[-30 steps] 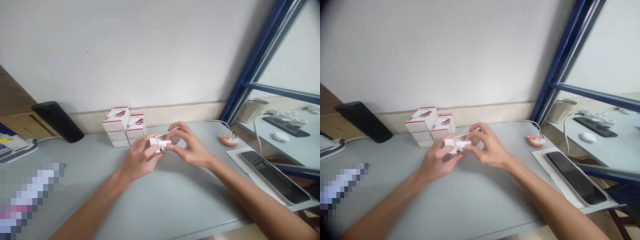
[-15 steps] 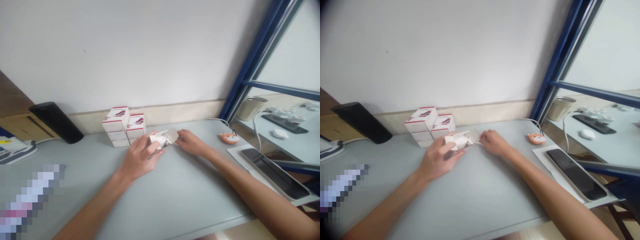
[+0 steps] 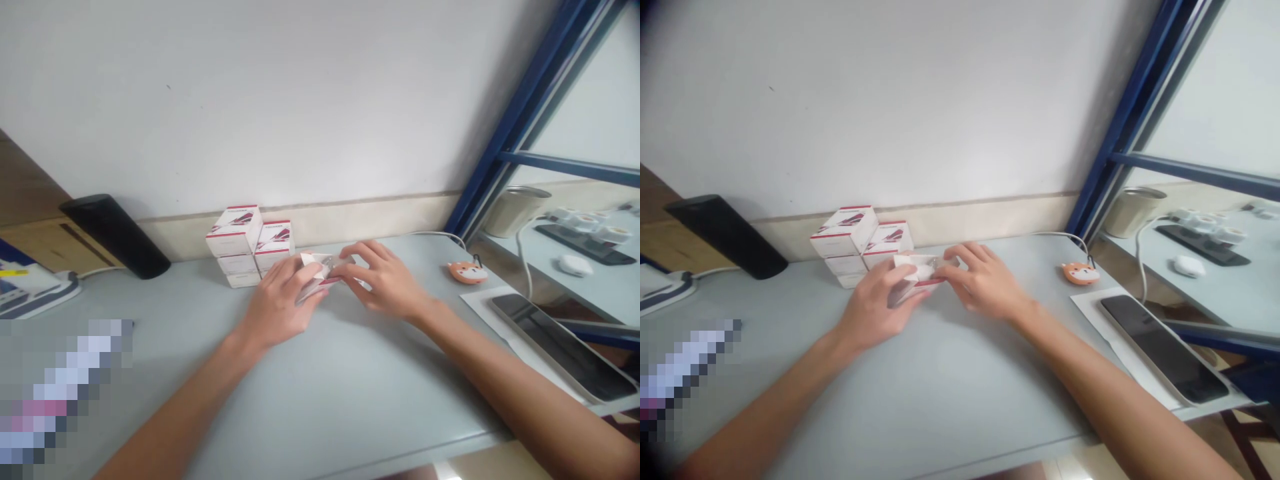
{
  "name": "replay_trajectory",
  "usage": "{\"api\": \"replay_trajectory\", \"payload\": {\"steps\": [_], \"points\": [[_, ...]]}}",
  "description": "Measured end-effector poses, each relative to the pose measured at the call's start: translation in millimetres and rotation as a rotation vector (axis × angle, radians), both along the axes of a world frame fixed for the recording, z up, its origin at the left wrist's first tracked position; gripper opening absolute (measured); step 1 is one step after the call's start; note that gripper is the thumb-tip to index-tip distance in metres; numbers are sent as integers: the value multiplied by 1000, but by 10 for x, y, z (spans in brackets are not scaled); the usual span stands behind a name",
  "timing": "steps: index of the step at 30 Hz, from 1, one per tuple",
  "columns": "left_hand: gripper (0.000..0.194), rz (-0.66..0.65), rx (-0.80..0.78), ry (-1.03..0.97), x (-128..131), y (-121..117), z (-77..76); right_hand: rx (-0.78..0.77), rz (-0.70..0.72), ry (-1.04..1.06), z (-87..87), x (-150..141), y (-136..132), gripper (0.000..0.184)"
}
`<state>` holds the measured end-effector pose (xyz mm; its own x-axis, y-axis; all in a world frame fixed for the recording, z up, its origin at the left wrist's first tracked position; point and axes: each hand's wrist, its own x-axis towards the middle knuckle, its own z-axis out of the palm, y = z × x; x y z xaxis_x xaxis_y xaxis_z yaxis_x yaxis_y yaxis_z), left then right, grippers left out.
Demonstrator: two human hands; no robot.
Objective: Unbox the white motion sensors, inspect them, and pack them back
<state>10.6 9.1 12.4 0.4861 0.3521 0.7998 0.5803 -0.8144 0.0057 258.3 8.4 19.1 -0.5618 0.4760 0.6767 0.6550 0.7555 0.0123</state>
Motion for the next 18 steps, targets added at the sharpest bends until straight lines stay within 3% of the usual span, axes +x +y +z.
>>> {"api": "replay_trajectory", "payload": {"steps": [4, 7, 9, 11, 14, 18], "points": [[46, 8, -36, -35, -15, 9, -1, 46, 12, 40, 6, 47, 57, 17], [47, 35, -57, -45, -29, 15, -7, 37, 52, 187, -9, 86, 101, 11], [50, 59, -77, -60, -39, 24, -16, 14, -18, 358, -28, 126, 143, 5], [52, 77, -103, -79, -50, 34, -28, -70, -187, 446, -54, 183, 196, 10], [53, 84, -126, -109, -66, 43, -45, -332, -432, 272, -130, 281, 290, 13], [52, 71, -108, -115, -64, 33, -46, -530, -430, 44, -303, 366, 399, 20]]}}
